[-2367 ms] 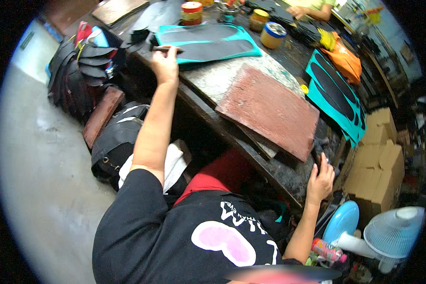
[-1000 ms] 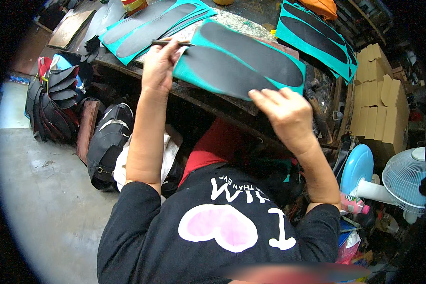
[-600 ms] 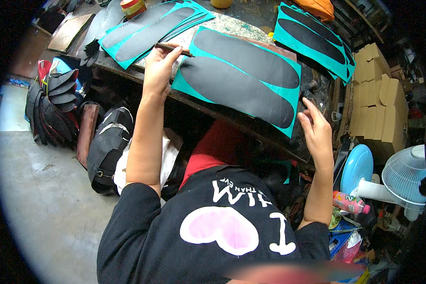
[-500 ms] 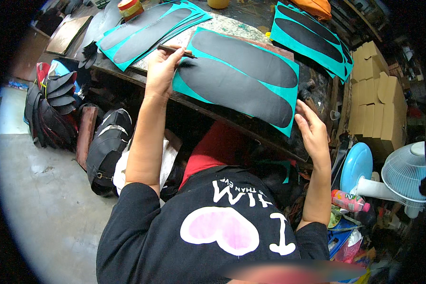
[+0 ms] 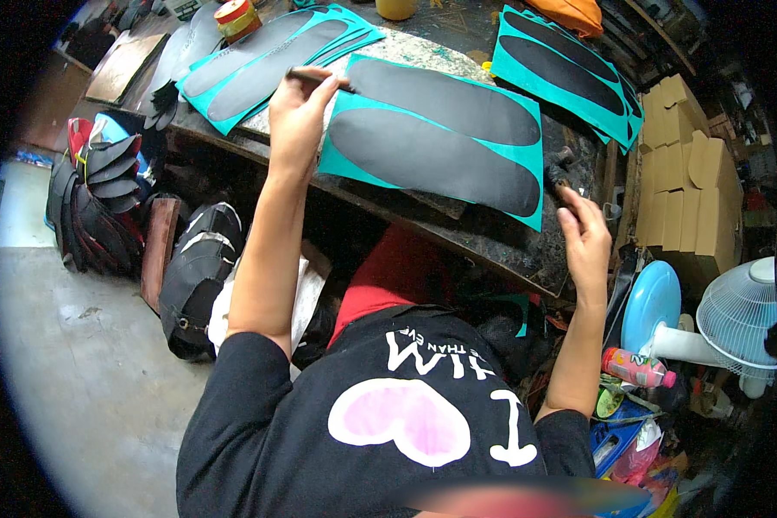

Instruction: The person uses a hammer and a punch tool to create rows of holes along the edges of teal and black shoe insoles. They repeatedly position the punch, strike it with the hammer, and move to the next insole from a stack on the workbench.

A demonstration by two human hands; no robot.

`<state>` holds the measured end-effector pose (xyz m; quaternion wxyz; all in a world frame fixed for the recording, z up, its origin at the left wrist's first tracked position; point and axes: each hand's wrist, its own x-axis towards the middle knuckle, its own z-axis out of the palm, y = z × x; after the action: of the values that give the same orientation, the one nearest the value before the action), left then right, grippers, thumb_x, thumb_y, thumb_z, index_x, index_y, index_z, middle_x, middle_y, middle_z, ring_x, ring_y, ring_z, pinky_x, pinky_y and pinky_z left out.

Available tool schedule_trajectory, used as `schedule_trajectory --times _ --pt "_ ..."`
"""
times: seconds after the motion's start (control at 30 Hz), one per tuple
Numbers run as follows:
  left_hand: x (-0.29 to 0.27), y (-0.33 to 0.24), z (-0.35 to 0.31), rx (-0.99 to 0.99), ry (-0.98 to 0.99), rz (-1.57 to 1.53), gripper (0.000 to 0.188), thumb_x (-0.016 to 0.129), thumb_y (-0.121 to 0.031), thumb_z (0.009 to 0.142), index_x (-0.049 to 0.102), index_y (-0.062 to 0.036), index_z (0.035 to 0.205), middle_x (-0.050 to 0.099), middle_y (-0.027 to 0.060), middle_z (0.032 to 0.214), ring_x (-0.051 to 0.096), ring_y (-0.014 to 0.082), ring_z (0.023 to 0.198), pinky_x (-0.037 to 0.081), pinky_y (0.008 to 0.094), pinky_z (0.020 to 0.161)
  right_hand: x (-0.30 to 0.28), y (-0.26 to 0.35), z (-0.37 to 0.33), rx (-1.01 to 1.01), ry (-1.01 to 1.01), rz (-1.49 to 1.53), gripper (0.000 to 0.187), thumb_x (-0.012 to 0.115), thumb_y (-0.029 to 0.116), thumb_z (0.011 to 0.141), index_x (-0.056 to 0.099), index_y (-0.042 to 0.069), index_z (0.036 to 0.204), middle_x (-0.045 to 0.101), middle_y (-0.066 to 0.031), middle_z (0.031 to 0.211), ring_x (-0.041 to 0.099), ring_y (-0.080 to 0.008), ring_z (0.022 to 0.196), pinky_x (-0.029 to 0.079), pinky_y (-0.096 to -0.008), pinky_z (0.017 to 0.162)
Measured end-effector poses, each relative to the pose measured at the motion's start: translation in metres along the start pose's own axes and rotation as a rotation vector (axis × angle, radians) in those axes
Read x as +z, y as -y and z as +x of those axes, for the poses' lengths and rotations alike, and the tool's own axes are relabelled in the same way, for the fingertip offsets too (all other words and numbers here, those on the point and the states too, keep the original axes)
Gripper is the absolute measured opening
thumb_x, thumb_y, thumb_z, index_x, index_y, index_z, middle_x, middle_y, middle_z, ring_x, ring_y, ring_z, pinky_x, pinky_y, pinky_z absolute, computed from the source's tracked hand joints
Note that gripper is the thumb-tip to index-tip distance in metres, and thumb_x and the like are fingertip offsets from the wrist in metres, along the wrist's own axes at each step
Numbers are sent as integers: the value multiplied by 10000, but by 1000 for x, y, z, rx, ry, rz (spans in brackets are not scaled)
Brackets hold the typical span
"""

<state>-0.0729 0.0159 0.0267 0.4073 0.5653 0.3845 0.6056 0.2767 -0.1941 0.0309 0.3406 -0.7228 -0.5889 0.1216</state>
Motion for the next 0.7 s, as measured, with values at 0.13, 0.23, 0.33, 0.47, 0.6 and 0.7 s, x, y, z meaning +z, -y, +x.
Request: schedule_trajectory --times 0.13,0.23,0.33,0.47,0.6,0.7 --pt "19 19 29 -45 52 -89 123 667 -53 917 623 18 1008 704 107 957 666 166 915 505 292 876 -5 -24 6 -29 -57 -589 402 656 301 933 654 79 1267 648 -101 1223 574 -310 1125 471 -417 967" --pt "28 39 29 -221 36 -98 158 707 -84 890 637 4 1000 703 87 938 655 151 872 507 291 847 2 -44 8 42 -35 -580 386 656 323 929 660 78 1228 641 -105 1152 581 -307 1105 483 -422 917" --pt "28 51 22 -139 24 0 142 704 -90 892 647 8 977 718 94 904 674 149 843 523 295 803 4 -54 13 40 -132 -594 363 619 343 960 659 75 1202 650 -123 1035 629 -336 980 496 -442 861" --pt "26 51 15 -141 18 41 141 705 -90 889 659 7 980 723 92 886 683 153 821 529 296 791 -2 -48 42 408 -53 260 323 596 370 1001 632 58 1078 704 -73 876 596 -116 633 476 -278 567" --pt "27 44 6 -136 -8 78 143 708 -87 882 664 7 981 723 90 892 683 155 816 532 294 782 16 -22 46 344 47 607 337 754 264 890 598 42 1092 679 -37 834 536 -72 540 434 -235 494" --pt "27 41 -1 -173 -21 15 118 688 -60 892 645 8 977 718 93 904 675 154 831 528 297 805 27 -8 47 311 3 398 443 798 189 824 595 -15 1160 709 -74 895 617 -125 638 472 -271 570"
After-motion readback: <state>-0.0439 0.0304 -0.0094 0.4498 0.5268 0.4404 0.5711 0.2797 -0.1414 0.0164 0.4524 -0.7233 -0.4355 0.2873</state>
